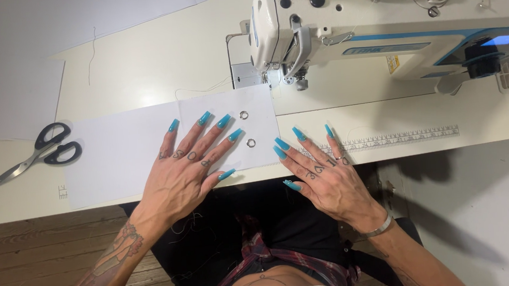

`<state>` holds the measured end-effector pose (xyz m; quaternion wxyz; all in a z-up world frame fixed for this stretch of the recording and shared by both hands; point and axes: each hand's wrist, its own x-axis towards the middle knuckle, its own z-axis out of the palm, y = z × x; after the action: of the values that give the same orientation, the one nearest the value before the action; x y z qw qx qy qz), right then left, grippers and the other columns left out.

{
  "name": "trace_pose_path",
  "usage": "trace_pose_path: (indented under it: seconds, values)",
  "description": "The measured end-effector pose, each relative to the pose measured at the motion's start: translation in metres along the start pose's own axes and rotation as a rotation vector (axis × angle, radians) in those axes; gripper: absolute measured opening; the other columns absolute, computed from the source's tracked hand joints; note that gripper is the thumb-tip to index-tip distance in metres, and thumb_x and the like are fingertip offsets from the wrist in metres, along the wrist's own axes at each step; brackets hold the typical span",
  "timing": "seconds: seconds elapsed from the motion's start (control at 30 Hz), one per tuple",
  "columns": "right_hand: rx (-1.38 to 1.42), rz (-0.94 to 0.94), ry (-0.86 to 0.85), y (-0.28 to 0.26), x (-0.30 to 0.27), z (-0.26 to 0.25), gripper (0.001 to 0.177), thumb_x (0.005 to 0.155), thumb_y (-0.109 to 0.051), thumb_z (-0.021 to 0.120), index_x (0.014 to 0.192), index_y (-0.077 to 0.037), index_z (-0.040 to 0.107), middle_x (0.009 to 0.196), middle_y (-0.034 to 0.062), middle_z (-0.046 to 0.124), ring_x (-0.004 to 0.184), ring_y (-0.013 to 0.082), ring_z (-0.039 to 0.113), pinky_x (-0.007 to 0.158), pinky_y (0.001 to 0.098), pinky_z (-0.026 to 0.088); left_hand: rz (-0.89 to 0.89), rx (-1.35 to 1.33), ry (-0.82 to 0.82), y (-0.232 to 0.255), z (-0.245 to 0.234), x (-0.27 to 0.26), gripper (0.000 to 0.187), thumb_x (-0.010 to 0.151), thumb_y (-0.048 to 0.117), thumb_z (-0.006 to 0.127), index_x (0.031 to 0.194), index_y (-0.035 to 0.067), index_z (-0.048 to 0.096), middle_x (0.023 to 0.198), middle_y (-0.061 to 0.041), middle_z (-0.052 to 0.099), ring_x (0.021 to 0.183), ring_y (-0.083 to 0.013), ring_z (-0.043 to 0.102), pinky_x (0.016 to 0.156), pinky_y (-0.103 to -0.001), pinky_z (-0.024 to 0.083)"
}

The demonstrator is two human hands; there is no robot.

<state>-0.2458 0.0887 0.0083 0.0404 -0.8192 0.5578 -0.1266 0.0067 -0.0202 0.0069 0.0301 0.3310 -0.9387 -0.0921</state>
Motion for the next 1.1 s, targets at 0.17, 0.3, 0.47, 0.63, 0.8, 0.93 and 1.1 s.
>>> trace_pose_path:
  seconds: [0.17, 0.3, 0.47, 0.63, 0.8, 0.93, 1.1]
  values:
    - [-0.055, -0.018, 0.001, 0.001, 0.002, 0.000, 0.045, 0.091, -0.043, 0.024, 0.131, -0.026, 0.038, 0.138, -0.0076, 0.033, 0.129, 0.0191, 0.024, 0.105, 0.0479, 0.010, 0.005, 0.013, 0.006, -0.005, 0.004, 0.001, 0.053, 0.085, 0.053, 0.020, 0.136, 0.037, 0.021, 0.143, 0.009, 0.019, 0.132, -0.0173, 0.013, 0.104, -0.047, 0.009]
    - [-0.052, -0.022, 0.013, 0.001, 0.005, 0.002, 0.046, 0.091, -0.043, 0.025, 0.131, -0.025, 0.038, 0.139, -0.0069, 0.032, 0.130, 0.0197, 0.023, 0.105, 0.0474, 0.009, 0.003, 0.003, 0.010, -0.007, 0.000, 0.004, 0.053, 0.085, 0.052, 0.021, 0.136, 0.037, 0.021, 0.143, 0.008, 0.019, 0.132, -0.0179, 0.012, 0.105, -0.047, 0.008]
    - [-0.039, -0.016, 0.015, -0.001, 0.008, 0.002, 0.048, 0.090, -0.045, 0.026, 0.132, -0.024, 0.037, 0.139, -0.0052, 0.031, 0.130, 0.0213, 0.022, 0.105, 0.0485, 0.009, -0.009, -0.008, -0.006, -0.008, -0.006, 0.006, 0.051, 0.086, 0.050, 0.023, 0.135, 0.038, 0.023, 0.143, 0.010, 0.019, 0.132, -0.0166, 0.012, 0.105, -0.046, 0.009]
    - [-0.056, -0.022, 0.032, -0.005, 0.007, 0.005, 0.050, 0.090, -0.046, 0.027, 0.133, -0.022, 0.035, 0.139, -0.0029, 0.032, 0.129, 0.0219, 0.024, 0.104, 0.0481, 0.011, -0.005, -0.007, -0.003, -0.011, -0.006, 0.008, 0.050, 0.086, 0.049, 0.024, 0.135, 0.038, 0.024, 0.142, 0.010, 0.020, 0.132, -0.0162, 0.012, 0.105, -0.045, 0.008]
    - [-0.077, -0.022, 0.043, -0.005, 0.007, 0.004, 0.051, 0.089, -0.047, 0.028, 0.132, -0.020, 0.036, 0.139, -0.0018, 0.032, 0.130, 0.0224, 0.024, 0.104, 0.0489, 0.012, 0.017, -0.013, 0.012, -0.011, -0.006, 0.009, 0.049, 0.086, 0.049, 0.024, 0.134, 0.037, 0.026, 0.142, 0.010, 0.021, 0.132, -0.0161, 0.013, 0.106, -0.044, 0.007]
    - [-0.087, -0.034, 0.046, -0.005, 0.011, 0.000, 0.049, 0.089, -0.046, 0.030, 0.130, -0.020, 0.039, 0.137, -0.0012, 0.036, 0.127, 0.0232, 0.028, 0.103, 0.0488, 0.016, 0.010, 0.001, 0.035, -0.009, -0.009, 0.009, 0.050, 0.086, 0.051, 0.023, 0.134, 0.036, 0.026, 0.142, 0.011, 0.021, 0.132, -0.0155, 0.013, 0.105, -0.044, 0.007]
    - [-0.074, -0.026, 0.035, -0.004, 0.014, 0.000, 0.049, 0.089, -0.046, 0.031, 0.130, -0.021, 0.039, 0.136, -0.0022, 0.037, 0.126, 0.0229, 0.031, 0.103, 0.0483, 0.018, 0.012, 0.002, 0.048, -0.015, -0.005, 0.009, 0.050, 0.087, 0.050, 0.023, 0.135, 0.036, 0.025, 0.142, 0.010, 0.021, 0.131, -0.0164, 0.014, 0.105, -0.044, 0.007]
